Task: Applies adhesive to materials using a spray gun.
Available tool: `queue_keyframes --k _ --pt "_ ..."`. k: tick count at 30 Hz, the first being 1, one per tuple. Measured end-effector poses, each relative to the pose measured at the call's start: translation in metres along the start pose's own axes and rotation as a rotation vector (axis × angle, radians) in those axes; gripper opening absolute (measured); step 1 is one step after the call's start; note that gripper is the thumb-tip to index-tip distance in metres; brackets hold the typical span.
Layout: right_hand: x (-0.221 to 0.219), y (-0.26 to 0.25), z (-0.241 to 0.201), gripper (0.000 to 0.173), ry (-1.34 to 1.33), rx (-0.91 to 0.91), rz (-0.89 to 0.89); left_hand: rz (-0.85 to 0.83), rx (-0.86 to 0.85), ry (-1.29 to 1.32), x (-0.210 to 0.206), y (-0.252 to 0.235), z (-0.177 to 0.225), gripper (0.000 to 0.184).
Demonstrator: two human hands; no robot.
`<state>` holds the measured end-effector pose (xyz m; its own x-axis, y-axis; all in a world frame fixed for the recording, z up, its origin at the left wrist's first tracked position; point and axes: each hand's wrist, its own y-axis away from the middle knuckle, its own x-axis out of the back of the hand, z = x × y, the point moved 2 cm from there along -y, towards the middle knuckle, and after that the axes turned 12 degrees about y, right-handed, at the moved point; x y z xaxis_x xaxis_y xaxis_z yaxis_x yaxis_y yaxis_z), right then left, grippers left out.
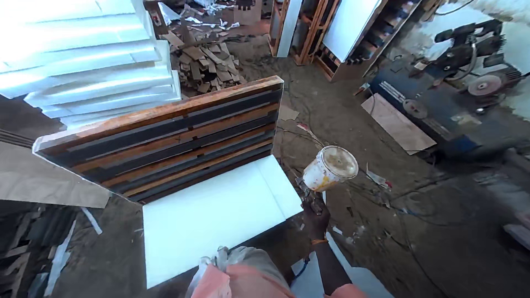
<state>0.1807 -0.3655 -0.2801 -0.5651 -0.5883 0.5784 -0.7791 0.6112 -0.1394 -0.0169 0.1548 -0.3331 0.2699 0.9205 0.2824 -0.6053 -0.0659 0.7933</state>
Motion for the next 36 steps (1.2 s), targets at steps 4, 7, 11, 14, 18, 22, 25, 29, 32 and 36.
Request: queue_keyframes --k 4,7,11,14,18,22,25,29,32,36 --pt "-0.022 0.017 -0.002 0.042 -0.063 0.050 -0.099 0.009 -0.025 0.019 -0.001 -0.010 -0.019 0.044" --pt "-0.042 0.037 -0.010 0.046 -0.080 0.073 -0.170 0.052 -0.040 0.068 0.000 -0.002 -0.031 0.040" --pt "-0.068 0.066 -0.032 0.044 -0.205 0.178 -0.302 0.119 0.029 0.093 0.006 0.027 -0.040 0.041" --pt "-0.088 0.092 -0.053 0.044 -0.297 0.259 -0.401 0.139 0.009 0.117 0.013 0.040 -0.070 0.040" --pt "-0.113 0.126 -0.085 0.041 -0.311 0.328 -0.516 0.123 0.080 0.207 0.021 0.062 -0.104 0.043" --pt "-0.136 0.166 -0.118 0.039 -0.314 0.387 -0.613 0.162 0.096 0.238 0.040 0.082 -0.138 0.044" --pt "-0.152 0.201 -0.144 0.037 -0.345 0.421 -0.697 0.191 0.116 0.255 0.062 0.090 -0.165 0.042" --pt "-0.170 0.246 -0.170 0.038 -0.348 0.411 -0.777 0.232 0.155 0.275 0.086 0.099 -0.201 0.041" --pt "-0.182 0.273 -0.187 0.036 -0.379 0.416 -0.791 0.222 0.159 0.304 0.103 0.101 -0.227 0.044" --pt "-0.188 0.295 -0.202 0.034 -0.342 0.410 -0.739 0.208 0.155 0.313 0.126 0.101 -0.255 0.044"
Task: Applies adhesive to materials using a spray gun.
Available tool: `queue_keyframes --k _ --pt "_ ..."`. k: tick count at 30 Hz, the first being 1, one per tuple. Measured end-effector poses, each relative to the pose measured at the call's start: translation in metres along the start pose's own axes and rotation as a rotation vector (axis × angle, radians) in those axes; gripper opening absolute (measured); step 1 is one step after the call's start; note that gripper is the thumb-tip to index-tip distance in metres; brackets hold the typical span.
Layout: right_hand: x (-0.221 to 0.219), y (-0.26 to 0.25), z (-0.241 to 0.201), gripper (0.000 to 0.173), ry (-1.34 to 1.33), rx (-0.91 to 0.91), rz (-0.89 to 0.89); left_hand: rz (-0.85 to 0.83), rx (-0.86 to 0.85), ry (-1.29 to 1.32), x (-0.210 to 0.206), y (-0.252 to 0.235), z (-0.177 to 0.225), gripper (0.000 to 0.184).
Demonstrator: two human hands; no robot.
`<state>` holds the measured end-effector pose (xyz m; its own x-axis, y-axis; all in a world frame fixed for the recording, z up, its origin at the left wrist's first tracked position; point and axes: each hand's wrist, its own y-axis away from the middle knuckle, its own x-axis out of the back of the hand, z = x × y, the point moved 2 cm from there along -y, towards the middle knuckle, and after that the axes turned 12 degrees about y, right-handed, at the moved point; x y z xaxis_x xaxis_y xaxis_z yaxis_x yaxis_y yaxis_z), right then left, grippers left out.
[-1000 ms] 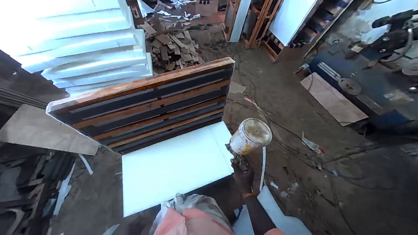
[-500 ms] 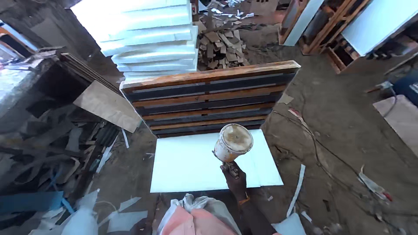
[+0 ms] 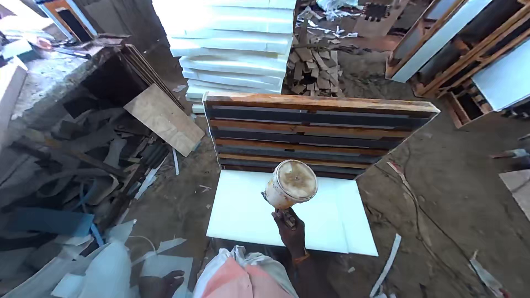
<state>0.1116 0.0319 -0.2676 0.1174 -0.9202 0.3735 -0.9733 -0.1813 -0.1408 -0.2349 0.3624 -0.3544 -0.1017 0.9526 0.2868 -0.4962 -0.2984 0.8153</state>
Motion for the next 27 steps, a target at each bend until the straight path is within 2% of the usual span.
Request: queue_keyframes --k 5,10,14,17,27 --pt "0.008 0.006 0.002 0.033 0.022 -0.009 0.097 0.008 0.017 -0.027 0.026 -0.019 -0.004 0.043" --pt "0.045 0.013 0.017 0.035 0.086 0.013 0.213 -0.015 0.002 -0.089 0.016 -0.040 0.029 0.044" --pt "0.085 0.018 0.035 0.036 0.113 -0.011 0.307 -0.090 -0.106 -0.184 -0.015 -0.053 0.069 0.043" --pt "0.121 0.021 0.050 0.039 0.143 -0.033 0.385 -0.133 -0.104 -0.231 -0.049 -0.053 0.108 0.043" --pt "0.257 0.026 0.107 0.043 0.292 -0.194 0.643 -0.260 -0.267 -0.293 -0.135 -0.087 0.167 0.042"
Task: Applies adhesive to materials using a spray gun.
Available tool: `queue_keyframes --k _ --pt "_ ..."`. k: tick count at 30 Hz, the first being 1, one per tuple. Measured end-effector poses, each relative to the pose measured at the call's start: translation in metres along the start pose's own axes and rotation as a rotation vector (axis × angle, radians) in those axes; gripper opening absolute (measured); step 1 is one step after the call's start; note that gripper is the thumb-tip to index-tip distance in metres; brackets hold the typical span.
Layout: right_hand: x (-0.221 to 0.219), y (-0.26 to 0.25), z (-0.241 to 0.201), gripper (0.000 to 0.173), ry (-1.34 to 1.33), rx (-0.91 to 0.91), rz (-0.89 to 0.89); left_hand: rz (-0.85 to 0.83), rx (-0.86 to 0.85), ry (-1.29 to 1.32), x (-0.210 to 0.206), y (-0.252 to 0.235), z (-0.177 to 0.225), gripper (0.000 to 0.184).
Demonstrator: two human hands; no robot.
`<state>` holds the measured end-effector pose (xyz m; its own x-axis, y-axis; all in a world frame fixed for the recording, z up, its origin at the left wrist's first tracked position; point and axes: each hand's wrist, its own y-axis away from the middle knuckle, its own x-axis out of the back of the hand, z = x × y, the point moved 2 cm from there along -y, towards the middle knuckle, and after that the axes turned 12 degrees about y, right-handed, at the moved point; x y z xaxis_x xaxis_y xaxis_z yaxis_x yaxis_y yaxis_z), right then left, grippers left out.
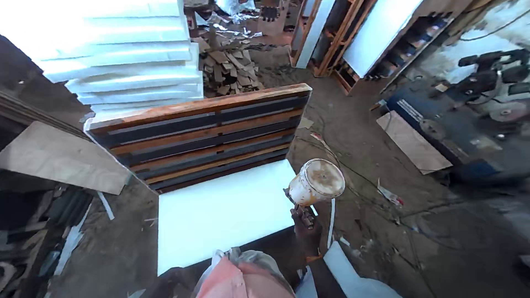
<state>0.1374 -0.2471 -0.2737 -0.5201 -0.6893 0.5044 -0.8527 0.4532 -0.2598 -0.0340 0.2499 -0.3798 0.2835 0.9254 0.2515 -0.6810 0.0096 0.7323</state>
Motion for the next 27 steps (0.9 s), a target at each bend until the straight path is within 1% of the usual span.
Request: queue_keyframes --k 2,6,9,12,14,17,20,24,27 --pt "0.017 -0.015 0.016 0.047 0.024 -0.034 0.022 -0.022 -0.025 0.000 -0.008 -0.015 0.004 0.042" --pt "0.046 -0.047 0.038 0.042 0.047 -0.087 0.117 -0.022 0.003 0.011 -0.026 -0.018 0.046 0.045" --pt "0.064 -0.067 0.047 0.051 0.068 -0.115 0.178 -0.015 0.014 0.009 -0.040 -0.015 0.069 0.046" --pt "0.075 -0.083 0.049 0.050 0.104 -0.144 0.221 -0.034 0.006 -0.007 -0.048 -0.016 0.075 0.045" --pt "0.078 -0.088 0.047 0.049 0.117 -0.161 0.220 -0.041 0.007 -0.006 -0.052 -0.018 0.069 0.044" --pt "0.072 -0.087 0.045 0.046 0.116 -0.182 0.177 -0.043 0.029 -0.025 -0.051 -0.017 0.063 0.043" --pt "0.056 -0.076 0.040 0.041 0.050 -0.129 0.121 -0.029 0.050 -0.016 -0.045 -0.013 0.054 0.043" --pt "0.026 -0.055 0.027 0.047 0.007 -0.071 0.018 -0.001 0.028 0.028 -0.032 -0.013 0.038 0.042" --pt "0.003 -0.036 0.011 0.045 -0.001 -0.013 -0.024 0.016 0.016 0.054 -0.021 -0.009 0.024 0.042"
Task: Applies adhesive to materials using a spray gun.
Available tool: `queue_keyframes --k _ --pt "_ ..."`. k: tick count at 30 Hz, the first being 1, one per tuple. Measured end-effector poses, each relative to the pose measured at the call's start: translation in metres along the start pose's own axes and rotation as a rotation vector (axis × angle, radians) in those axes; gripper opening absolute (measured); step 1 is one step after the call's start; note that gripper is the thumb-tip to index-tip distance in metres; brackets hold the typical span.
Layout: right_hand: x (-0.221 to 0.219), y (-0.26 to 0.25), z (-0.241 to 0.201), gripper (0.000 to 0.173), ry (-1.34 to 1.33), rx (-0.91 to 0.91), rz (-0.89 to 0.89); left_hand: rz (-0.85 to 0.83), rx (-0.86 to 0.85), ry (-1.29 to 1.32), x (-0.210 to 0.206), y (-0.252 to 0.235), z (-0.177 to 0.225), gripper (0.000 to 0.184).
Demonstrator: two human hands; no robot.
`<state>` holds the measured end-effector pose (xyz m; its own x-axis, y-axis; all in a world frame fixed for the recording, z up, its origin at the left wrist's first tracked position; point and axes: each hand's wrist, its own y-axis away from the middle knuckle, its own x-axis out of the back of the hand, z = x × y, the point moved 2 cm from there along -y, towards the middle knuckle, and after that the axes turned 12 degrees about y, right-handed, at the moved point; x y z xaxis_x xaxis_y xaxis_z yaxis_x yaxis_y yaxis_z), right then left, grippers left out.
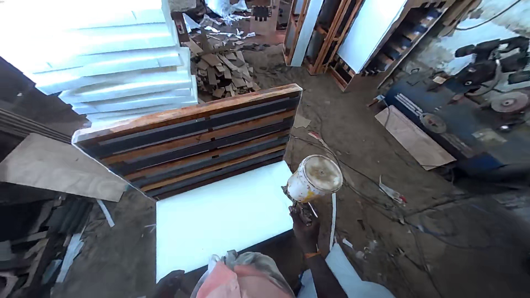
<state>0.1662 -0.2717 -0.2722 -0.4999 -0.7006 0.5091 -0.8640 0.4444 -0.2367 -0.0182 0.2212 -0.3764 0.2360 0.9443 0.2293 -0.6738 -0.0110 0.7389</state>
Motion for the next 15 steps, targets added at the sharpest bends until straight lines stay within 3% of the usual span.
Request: queue_keyframes --k 15 --pt "-0.130 0.111 -0.125 0.038 -0.219 0.245 -0.438 0.172 0.142 0.103 0.076 0.090 -0.108 0.042"
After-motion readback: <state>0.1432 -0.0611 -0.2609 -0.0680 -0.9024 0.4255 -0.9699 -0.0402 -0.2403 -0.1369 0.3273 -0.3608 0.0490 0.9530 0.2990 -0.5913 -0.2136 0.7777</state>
